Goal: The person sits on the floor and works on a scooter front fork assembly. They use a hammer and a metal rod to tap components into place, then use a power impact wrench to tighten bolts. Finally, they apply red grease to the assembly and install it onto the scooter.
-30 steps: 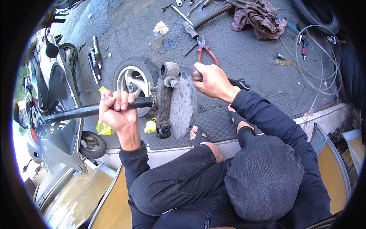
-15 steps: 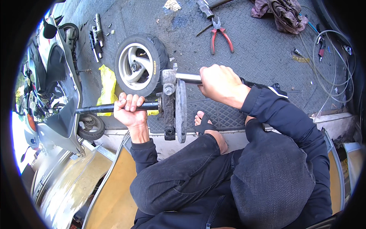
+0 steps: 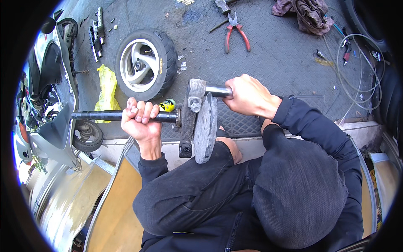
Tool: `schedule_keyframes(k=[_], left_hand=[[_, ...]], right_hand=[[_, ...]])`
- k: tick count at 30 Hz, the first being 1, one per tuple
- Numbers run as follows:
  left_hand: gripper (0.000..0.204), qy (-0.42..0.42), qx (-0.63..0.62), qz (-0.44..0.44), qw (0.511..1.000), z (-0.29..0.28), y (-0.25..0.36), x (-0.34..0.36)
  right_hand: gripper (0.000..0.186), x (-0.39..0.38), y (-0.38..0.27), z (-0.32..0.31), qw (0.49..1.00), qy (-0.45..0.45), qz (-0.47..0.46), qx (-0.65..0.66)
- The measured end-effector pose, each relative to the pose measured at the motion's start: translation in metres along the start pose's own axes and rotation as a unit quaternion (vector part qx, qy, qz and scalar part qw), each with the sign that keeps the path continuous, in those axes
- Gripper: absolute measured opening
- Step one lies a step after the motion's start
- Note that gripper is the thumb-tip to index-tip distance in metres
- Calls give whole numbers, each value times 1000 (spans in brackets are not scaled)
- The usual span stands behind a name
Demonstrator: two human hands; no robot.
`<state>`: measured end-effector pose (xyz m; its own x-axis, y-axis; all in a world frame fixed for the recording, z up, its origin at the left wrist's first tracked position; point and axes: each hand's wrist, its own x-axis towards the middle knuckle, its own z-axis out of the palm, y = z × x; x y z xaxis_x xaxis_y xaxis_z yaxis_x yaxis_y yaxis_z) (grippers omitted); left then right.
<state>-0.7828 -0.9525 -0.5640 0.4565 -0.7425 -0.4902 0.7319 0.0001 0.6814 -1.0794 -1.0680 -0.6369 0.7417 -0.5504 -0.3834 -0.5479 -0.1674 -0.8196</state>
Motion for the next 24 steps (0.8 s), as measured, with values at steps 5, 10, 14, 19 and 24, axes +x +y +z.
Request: schedule_keyframes(k=[5, 10, 14, 19, 24], left_hand=[[10, -70, 11, 31, 997, 9, 12, -9], [12, -105, 50, 68, 991, 24, 28, -18], [13, -110, 62, 72, 989, 35, 33, -25], [13, -89, 65, 123, 986, 51, 22, -33], [13, -100, 119, 205, 967, 87, 33, -42]], right_hand=[[27, -1, -11, -12, 991, -102, 22, 79], [29, 6, -14, -16, 978, -147, 2, 147], [30, 11, -8, -16, 955, -219, 13, 199], [29, 18, -2, -20, 979, -133, -60, 142], [14, 33, -11, -23, 985, 64, -138, 86]])
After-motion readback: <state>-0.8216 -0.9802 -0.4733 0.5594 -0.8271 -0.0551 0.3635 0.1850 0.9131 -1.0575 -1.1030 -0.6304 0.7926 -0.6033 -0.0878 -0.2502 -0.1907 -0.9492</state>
